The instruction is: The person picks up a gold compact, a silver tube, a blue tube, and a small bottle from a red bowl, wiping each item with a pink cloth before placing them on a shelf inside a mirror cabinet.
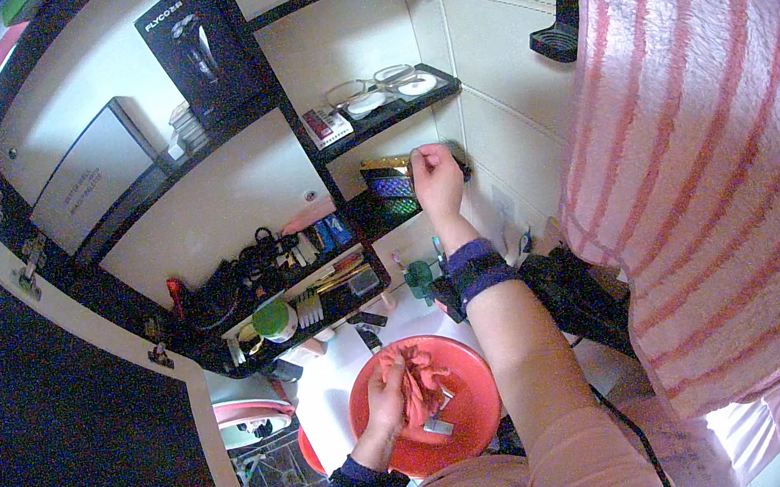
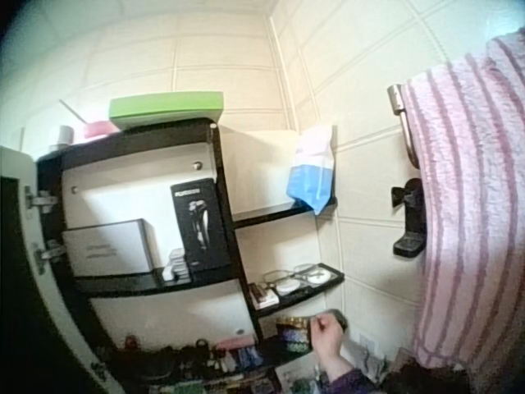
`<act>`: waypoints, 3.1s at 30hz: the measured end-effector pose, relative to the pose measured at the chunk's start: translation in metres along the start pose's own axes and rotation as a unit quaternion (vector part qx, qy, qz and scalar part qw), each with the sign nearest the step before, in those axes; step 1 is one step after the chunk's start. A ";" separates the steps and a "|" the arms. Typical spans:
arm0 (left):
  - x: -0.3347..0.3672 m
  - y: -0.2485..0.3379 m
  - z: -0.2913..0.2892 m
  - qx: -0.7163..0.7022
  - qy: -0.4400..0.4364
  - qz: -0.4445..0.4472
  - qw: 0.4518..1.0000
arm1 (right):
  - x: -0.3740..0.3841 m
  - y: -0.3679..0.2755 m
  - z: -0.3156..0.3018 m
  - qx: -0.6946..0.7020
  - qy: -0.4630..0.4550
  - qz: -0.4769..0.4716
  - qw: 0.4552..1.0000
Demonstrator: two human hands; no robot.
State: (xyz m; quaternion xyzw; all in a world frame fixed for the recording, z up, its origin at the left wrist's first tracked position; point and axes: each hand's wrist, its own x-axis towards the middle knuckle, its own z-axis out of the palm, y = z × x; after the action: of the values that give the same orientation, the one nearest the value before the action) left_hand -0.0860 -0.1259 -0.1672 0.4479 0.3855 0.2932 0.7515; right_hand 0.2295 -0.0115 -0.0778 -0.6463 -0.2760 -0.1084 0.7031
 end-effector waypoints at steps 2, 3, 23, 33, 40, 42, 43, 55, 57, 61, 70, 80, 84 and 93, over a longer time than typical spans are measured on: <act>-0.002 0.005 0.002 0.025 0.012 -0.016 1.000 | 0.007 0.001 0.002 0.031 0.001 0.018 0.999; -0.004 0.008 0.004 0.000 -0.013 -0.008 1.000 | 0.009 0.002 0.003 0.052 0.002 0.019 0.998; 0.002 -0.010 0.001 -0.044 -0.029 -0.005 0.999 | -0.026 -0.004 -0.006 -0.103 -0.065 -0.038 0.992; 0.003 -0.012 0.002 -0.033 -0.022 -0.010 0.999 | -0.015 0.007 -0.013 -0.154 0.065 -0.078 0.983; -0.002 -0.002 0.002 -0.035 -0.016 -0.009 0.999 | 0.003 0.016 -0.015 -0.192 0.112 -0.042 0.974; -0.003 0.000 0.001 -0.034 -0.012 -0.003 0.999 | 0.005 0.016 -0.013 -0.203 0.123 -0.046 0.970; -0.003 0.000 0.001 -0.036 -0.012 0.001 0.999 | 0.005 0.016 -0.013 -0.198 0.126 -0.041 0.971; -0.005 -0.005 -0.012 -0.005 -0.001 0.004 1.000 | 0.000 0.006 -0.009 -0.116 0.184 -0.030 0.976; -0.004 -0.006 -0.012 0.012 0.007 0.002 1.000 | -0.010 0.003 -0.011 -0.062 0.201 -0.007 0.978; -0.001 -0.010 -0.010 0.003 -0.003 0.000 1.000 | -0.026 0.005 -0.007 -0.019 0.041 -0.018 0.999; -0.003 -0.003 0.007 -0.002 -0.019 0.001 1.000 | 0.005 0.029 0.005 -0.189 -0.072 -0.061 0.977; 0.002 -0.008 -0.004 0.066 0.035 -0.042 0.996 | 0.006 0.025 0.006 -0.209 -0.046 -0.018 0.977; 0.000 -0.005 -0.013 -0.007 -0.021 -0.014 1.000 | -0.031 0.003 0.006 0.003 -0.022 -0.038 0.999; 0.023 -0.021 -0.056 -0.088 0.088 0.026 0.992 | -0.227 0.053 -0.069 0.007 -0.283 0.104 0.953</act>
State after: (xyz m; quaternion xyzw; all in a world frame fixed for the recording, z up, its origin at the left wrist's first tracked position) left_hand -0.1190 -0.0912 -0.2104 0.3625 0.4117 0.3834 0.7430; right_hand 0.0865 -0.1169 -0.2438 -0.6706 -0.3961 0.1545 0.6079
